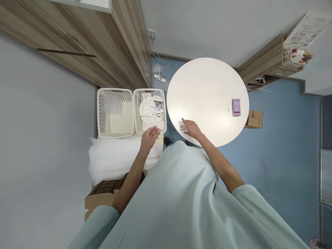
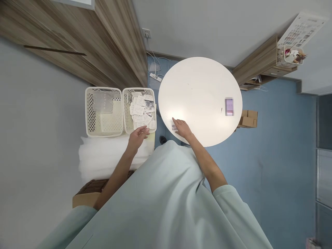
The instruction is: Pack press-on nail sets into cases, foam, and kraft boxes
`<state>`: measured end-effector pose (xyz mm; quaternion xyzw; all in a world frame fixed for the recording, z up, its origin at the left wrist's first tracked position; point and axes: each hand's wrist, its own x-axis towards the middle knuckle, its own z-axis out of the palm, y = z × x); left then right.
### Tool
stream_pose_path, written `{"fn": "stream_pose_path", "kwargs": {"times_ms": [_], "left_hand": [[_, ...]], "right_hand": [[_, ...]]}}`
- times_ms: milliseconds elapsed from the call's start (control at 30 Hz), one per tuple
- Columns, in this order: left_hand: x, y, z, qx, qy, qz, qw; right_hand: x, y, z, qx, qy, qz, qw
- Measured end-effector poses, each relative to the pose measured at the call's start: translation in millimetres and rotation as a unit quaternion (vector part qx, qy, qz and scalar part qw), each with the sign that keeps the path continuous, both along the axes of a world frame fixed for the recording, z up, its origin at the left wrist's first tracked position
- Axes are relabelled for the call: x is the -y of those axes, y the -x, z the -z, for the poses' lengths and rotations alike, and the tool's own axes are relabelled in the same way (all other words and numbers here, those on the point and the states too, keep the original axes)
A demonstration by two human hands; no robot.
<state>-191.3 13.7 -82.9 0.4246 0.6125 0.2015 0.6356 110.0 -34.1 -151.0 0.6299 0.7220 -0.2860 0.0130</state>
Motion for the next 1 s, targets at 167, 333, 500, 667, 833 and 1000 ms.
{"fn": "stream_pose_path", "kwargs": {"times_ms": [167, 333, 500, 667, 833, 1000], "left_hand": [[-31.9, 34.1, 11.6, -0.072, -0.069, -0.013, 0.995], [-97.4, 69.6, 20.1, -0.213, -0.180, 0.017, 0.960], [-165.5, 86.5, 37.7, -0.281, -0.255, 0.096, 0.920], [-217.8, 84.0, 62.8, -0.293, -0.280, 0.149, 0.902], [-242.1, 79.4, 73.8, -0.285, -0.280, 0.146, 0.905], [-245.5, 79.0, 76.0, -0.321, -0.284, 0.154, 0.890]], "right_hand": [[-3.1, 5.1, -15.4, 0.011, -0.023, 0.015, 1.000], [-5.6, 11.1, -42.6, 0.008, -0.063, 0.039, 0.997], [-3.6, 19.3, -64.9, -0.001, -0.088, 0.062, 0.994], [6.6, 28.5, -79.3, 0.004, -0.099, 0.076, 0.992], [25.1, 34.9, -90.8, 0.010, -0.104, 0.105, 0.989], [43.7, 36.2, -95.0, 0.017, -0.102, 0.122, 0.987]]}}
